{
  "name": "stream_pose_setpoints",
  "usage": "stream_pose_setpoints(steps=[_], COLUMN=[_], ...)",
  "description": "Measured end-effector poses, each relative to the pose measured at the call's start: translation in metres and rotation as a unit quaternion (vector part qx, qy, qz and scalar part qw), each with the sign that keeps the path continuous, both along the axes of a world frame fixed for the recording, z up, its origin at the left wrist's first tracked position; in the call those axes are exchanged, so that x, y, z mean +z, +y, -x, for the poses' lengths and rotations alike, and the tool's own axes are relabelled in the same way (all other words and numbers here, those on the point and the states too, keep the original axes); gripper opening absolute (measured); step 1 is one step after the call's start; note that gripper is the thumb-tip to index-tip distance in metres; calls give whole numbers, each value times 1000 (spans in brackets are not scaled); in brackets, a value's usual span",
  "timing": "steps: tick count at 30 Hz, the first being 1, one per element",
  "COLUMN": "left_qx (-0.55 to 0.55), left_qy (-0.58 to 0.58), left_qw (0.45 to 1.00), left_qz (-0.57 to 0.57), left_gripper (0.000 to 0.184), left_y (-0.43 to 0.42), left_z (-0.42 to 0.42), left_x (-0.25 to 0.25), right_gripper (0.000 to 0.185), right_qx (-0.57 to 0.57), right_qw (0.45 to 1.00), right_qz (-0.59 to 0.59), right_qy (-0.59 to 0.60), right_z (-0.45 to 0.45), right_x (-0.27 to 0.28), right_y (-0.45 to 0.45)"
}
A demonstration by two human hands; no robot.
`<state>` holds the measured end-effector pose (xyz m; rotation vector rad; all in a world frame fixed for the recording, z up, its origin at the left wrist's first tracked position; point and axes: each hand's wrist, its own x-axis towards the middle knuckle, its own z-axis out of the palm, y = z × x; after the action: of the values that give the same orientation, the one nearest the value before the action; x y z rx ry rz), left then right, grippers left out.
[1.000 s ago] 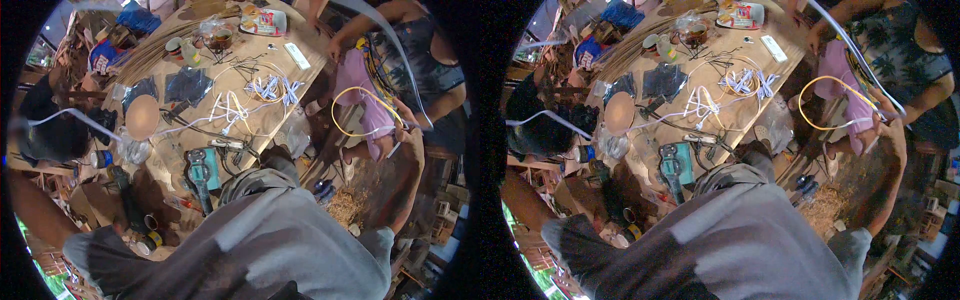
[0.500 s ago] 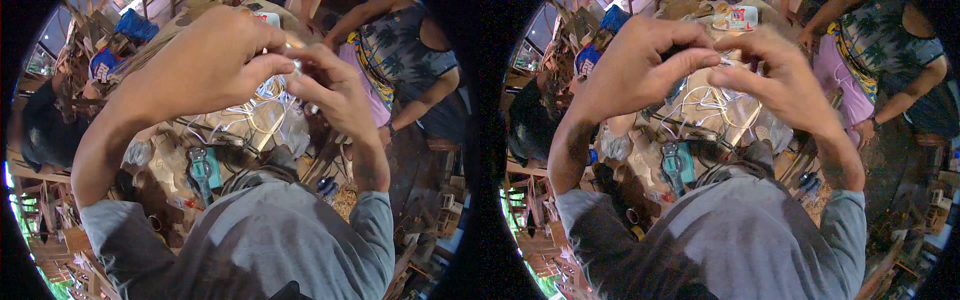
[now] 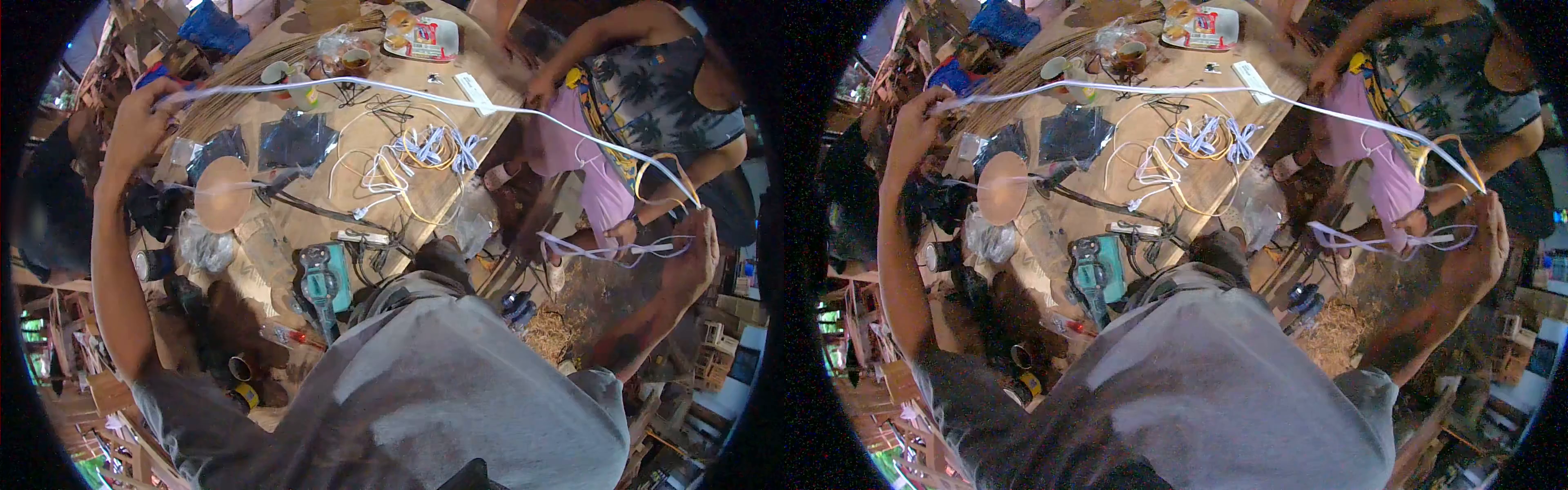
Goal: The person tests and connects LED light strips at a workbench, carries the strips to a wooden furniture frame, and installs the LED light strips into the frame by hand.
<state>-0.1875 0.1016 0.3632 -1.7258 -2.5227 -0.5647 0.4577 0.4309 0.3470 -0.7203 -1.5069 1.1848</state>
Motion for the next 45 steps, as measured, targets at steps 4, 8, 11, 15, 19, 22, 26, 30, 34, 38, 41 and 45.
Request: stream_pose_setpoints(steps=[4,8,11,15,19,22,26,30,34,38,41,45], left_qx=[95,110,156,122,124,199,127,161,60,-57,-93,-70], left_qy=[40,58,141,227,301,137,-289,-364,-473,-582,-505,-434], left_qw=[995,989,977,962,946,961,949,917,878,797,813,892], left_qz=[-12,-77,-48,-89,10,135,-4,21,-35,-149,-273,-103], left_gripper=[19,24,32,38,42,39,40,51,62,69,61,48], left_y=[-20,-15,-15,-33,-68,-59,-61,-65,-51,-25,-14,-31], left_z=[104,107,116,155,205,157,88,23,-73,-177,-223,-224], left_x=[-18,-1,25,38,30,27,12,25,37,14,-27,-38], right_gripper=[24,27,28,25,23,22,20,17,14,14,14,10], right_qx=[-119,-192,-220,-207,-206,-77,-140,-145,33,238,412,435], right_qw=[993,978,920,943,951,972,976,984,972,921,874,875], right_qz=[4,-26,-194,-46,75,69,-2,-45,-111,-99,-177,-161], right_qy=[12,-81,-261,-258,-216,-209,-165,-92,-203,-291,-186,-140], right_z=[-9,-12,-28,-50,-73,-88,-73,-33,61,195,249,275], right_x=[-2,-21,-33,-44,-44,-41,-40,-30,-27,-27,-34,-42], right_y=[1,2,-2,-26,-34,-29,-23,-25,-66,-154,-173,-176])
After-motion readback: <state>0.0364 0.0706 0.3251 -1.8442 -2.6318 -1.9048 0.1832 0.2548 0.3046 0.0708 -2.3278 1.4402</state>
